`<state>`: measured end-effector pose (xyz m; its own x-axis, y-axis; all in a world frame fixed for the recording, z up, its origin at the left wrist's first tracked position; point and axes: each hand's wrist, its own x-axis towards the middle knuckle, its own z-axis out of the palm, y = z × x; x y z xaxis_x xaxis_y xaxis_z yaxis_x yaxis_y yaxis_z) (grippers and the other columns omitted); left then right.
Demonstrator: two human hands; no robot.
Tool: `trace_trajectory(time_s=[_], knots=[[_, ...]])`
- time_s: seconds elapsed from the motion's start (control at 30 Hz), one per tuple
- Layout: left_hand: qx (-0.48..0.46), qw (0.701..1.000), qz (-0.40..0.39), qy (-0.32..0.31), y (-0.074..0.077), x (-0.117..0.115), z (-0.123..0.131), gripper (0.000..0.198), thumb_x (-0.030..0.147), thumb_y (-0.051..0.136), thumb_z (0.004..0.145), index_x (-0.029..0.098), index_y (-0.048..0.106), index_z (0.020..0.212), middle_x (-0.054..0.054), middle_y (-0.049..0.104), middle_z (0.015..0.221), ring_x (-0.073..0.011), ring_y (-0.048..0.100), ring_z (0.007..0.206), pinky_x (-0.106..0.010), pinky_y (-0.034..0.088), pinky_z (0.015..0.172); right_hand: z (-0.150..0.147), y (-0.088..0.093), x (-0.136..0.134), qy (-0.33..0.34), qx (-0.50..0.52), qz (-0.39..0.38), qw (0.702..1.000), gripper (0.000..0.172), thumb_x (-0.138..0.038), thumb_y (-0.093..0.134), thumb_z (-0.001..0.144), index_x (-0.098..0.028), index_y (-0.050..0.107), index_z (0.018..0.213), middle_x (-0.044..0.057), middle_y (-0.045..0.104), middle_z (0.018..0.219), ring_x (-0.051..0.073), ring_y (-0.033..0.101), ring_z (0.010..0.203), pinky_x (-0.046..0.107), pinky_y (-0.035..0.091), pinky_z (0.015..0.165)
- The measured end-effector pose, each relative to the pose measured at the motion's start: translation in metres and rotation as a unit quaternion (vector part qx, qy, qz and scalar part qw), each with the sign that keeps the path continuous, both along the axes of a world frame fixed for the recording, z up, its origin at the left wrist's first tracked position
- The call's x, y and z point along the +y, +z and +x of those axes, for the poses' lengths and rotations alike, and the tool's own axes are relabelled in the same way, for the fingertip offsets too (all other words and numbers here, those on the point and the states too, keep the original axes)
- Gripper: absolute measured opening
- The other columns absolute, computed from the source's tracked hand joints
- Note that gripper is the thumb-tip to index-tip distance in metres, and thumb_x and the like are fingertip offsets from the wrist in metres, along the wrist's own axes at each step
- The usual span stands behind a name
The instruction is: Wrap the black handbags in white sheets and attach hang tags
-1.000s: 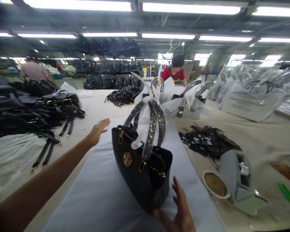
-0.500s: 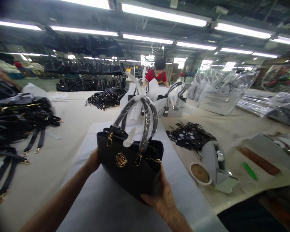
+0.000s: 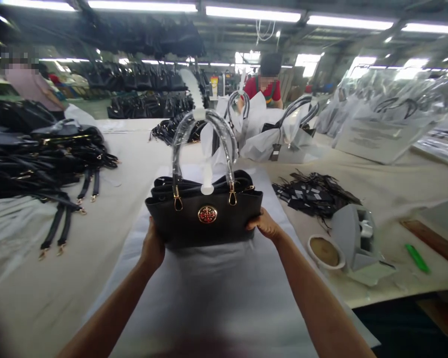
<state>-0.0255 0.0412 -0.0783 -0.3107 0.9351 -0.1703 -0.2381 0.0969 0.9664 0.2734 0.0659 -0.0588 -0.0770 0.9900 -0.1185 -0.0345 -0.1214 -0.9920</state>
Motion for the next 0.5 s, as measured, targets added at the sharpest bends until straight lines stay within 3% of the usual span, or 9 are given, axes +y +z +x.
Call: trace_trajectory(time_s=[0.3,0.5], knots=[[-0.078,0.997,-0.007,0.003,-0.002,-0.001,0.005,0.055,0.053,0.034,0.093,0.021,0.044,0.137,-0.002,0.059,0.127,-0.0194,0.052,0.121,-0.031,0.043,0.103,0.012,-0.006,0.016,0.021,0.010,0.011,1.000,0.028,-0.013,0.065,0.040,-0.014,0.064,0.068,-0.003,0.061,0.062,0.017,0.053,0.063,0.028,0.044,0.059],[-0.032,0.999,0.001,0.012,0.000,-0.001,0.011,0.053,0.052,0.029,0.094,0.020,0.054,0.129,-0.002,0.063,0.122,-0.0200,0.053,0.120,-0.032,0.044,0.103,0.011,-0.011,0.016,0.013,0.019,0.013,1.000,0.029,-0.015,0.063,0.040,-0.015,0.063,0.070,-0.004,0.060,0.062,0.017,0.053,0.064,0.029,0.045,0.061]])
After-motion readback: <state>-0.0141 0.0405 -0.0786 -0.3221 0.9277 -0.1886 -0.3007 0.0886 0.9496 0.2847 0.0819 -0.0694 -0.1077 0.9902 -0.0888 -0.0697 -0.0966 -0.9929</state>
